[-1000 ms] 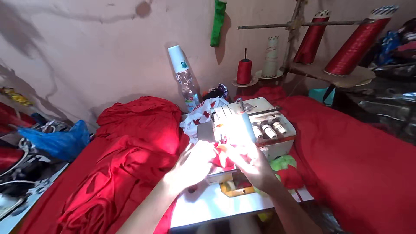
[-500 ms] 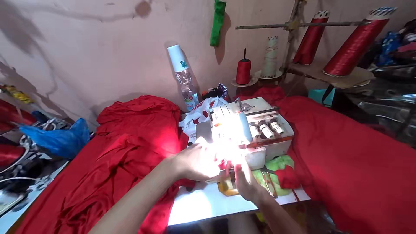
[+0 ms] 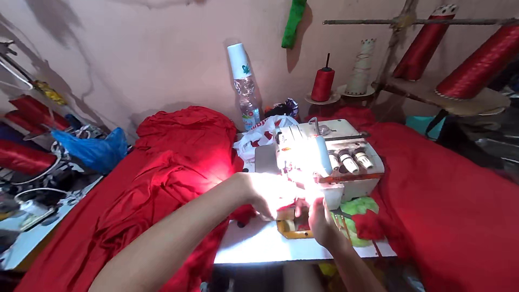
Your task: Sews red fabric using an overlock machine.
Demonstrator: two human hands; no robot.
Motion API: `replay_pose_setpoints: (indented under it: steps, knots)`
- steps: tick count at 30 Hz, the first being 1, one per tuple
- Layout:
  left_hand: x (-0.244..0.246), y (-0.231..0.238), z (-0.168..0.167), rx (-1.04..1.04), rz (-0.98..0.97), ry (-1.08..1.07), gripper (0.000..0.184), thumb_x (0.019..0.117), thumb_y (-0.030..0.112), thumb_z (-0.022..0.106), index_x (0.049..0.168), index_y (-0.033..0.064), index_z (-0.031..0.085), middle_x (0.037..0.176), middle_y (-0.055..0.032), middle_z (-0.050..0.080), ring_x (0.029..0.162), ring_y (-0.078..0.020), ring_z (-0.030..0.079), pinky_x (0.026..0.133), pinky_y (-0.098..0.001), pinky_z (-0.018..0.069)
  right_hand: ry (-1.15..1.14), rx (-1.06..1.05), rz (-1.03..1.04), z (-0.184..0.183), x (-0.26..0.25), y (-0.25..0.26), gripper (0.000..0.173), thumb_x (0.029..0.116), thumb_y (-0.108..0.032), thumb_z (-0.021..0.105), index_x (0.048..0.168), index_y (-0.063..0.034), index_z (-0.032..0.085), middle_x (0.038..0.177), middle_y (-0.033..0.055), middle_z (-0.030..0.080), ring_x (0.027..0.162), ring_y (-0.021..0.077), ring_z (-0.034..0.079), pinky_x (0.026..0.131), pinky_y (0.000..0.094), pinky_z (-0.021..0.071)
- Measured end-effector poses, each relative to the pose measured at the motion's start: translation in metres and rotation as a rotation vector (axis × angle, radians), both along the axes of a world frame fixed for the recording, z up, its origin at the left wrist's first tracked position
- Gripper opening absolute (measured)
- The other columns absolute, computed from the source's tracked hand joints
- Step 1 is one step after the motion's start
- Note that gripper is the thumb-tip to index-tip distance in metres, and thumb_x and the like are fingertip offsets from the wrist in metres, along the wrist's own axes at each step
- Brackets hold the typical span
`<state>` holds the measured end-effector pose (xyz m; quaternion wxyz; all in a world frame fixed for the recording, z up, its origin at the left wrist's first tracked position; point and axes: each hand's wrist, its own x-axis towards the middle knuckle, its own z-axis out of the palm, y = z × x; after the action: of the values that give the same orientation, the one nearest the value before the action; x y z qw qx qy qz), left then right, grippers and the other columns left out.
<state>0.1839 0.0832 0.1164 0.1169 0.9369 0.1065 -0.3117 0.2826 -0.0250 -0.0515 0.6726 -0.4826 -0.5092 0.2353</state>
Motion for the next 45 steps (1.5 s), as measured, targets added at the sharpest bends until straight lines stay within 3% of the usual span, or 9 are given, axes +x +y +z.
replay_pose_setpoints:
  steps: [4, 7, 14, 23, 29, 34, 38, 41, 45]
  knots:
    - [0.001, -0.018, 0.007, 0.31, -0.014, -0.273, 0.032, 0.092, 0.003, 0.067, 0.123, -0.0058, 0.064, 0.116, -0.0283, 0.065, 0.104, -0.0449, 0.063, 0.088, -0.0589, 0.0485, -0.029, 0.014, -0.05, 0.001, -0.005, -0.001, 0.095, 0.0963, -0.078, 0.017, 0.092, 0.0061, 0.061, 0.073, -0.005, 0.059, 0.067, -0.0065, 0.055, 0.067, 0.0153, 0.0501]
    - [0.002, -0.008, -0.015, 0.455, 0.148, -0.093, 0.033, 0.1001, 0.002, 0.056, 0.132, -0.0054, 0.059, 0.131, -0.0261, 0.06, 0.113, -0.0451, 0.062, 0.091, -0.0583, 0.0503, -0.102, 0.055, -0.079, 0.0, -0.007, -0.001, 0.094, 0.0999, -0.073, 0.017, 0.088, 0.0071, 0.064, 0.077, 0.0014, 0.062, 0.074, -0.0049, 0.058, 0.073, 0.0156, 0.0509]
    - [0.002, -0.007, -0.003, 0.053, 0.056, 0.103, 0.044, 0.084, 0.006, 0.078, 0.124, -0.0053, 0.063, 0.117, -0.0284, 0.063, 0.111, -0.045, 0.061, 0.09, -0.0625, 0.0464, -0.105, 0.02, -0.073, -0.001, -0.006, -0.005, 0.096, 0.1005, -0.072, 0.017, 0.097, 0.0112, 0.065, 0.077, 0.0022, 0.065, 0.073, -0.0028, 0.061, 0.071, 0.0184, 0.0536]
    - [0.003, -0.006, -0.025, 0.438, 0.179, -0.078, 0.027, 0.1019, 0.001, 0.049, 0.124, -0.0046, 0.063, 0.121, -0.0249, 0.064, 0.109, -0.043, 0.065, 0.087, -0.0577, 0.0525, -0.144, 0.04, -0.091, -0.001, -0.008, -0.004, 0.093, 0.1011, -0.071, 0.018, 0.09, 0.007, 0.066, 0.074, 0.0011, 0.063, 0.073, -0.0038, 0.059, 0.072, 0.0167, 0.0517]
    - [-0.004, 0.003, -0.007, -0.064, 0.024, -0.079, 0.043, 0.0862, 0.006, 0.072, 0.126, -0.0032, 0.06, 0.104, -0.0253, 0.065, 0.095, -0.04, 0.064, 0.08, -0.0584, 0.049, -0.11, -0.01, -0.067, 0.0, -0.006, -0.004, 0.096, 0.0995, -0.074, 0.018, 0.093, 0.0088, 0.066, 0.075, 0.001, 0.065, 0.072, -0.0024, 0.061, 0.071, 0.0185, 0.0529]
    - [0.0, -0.001, -0.013, 0.32, 0.099, 0.028, 0.038, 0.0937, 0.011, 0.067, 0.131, 0.0037, 0.062, 0.123, -0.021, 0.065, 0.112, -0.0414, 0.064, 0.087, -0.0612, 0.0507, -0.12, -0.015, -0.081, 0.0, -0.008, -0.004, 0.09, 0.1025, -0.068, 0.02, 0.096, 0.0094, 0.065, 0.076, 0.0011, 0.064, 0.074, -0.0028, 0.06, 0.073, 0.0181, 0.0518]
    - [-0.025, 0.044, -0.054, 0.32, -0.183, -0.425, 0.021, 0.0857, 0.015, 0.062, 0.101, 0.0038, 0.069, 0.089, -0.0204, 0.068, 0.077, -0.0422, 0.068, 0.054, -0.0592, 0.05, -0.117, 0.013, -0.082, 0.0, -0.008, -0.004, 0.094, 0.1002, -0.073, 0.019, 0.097, 0.0082, 0.066, 0.075, 0.0001, 0.063, 0.073, -0.0041, 0.059, 0.071, 0.0166, 0.0519]
    - [-0.007, 0.007, -0.014, 0.083, 0.012, -0.083, 0.037, 0.0926, 0.011, 0.069, 0.127, -0.0005, 0.062, 0.116, -0.0252, 0.064, 0.109, -0.0438, 0.062, 0.087, -0.0635, 0.0476, -0.087, -0.021, -0.054, 0.002, -0.007, -0.005, 0.091, 0.1007, -0.071, 0.021, 0.098, 0.0087, 0.065, 0.076, -0.0019, 0.063, 0.072, -0.0046, 0.058, 0.07, 0.0164, 0.0511]
    - [-0.003, -0.01, -0.002, 0.125, 0.044, -0.076, 0.035, 0.0962, 0.019, 0.066, 0.126, 0.0021, 0.062, 0.114, -0.024, 0.066, 0.107, -0.0428, 0.064, 0.084, -0.0627, 0.0489, -0.075, -0.038, -0.069, 0.003, -0.009, -0.004, 0.087, 0.1026, -0.067, 0.023, 0.101, 0.0098, 0.063, 0.073, -0.0037, 0.061, 0.067, -0.0041, 0.057, 0.064, 0.0169, 0.0505]
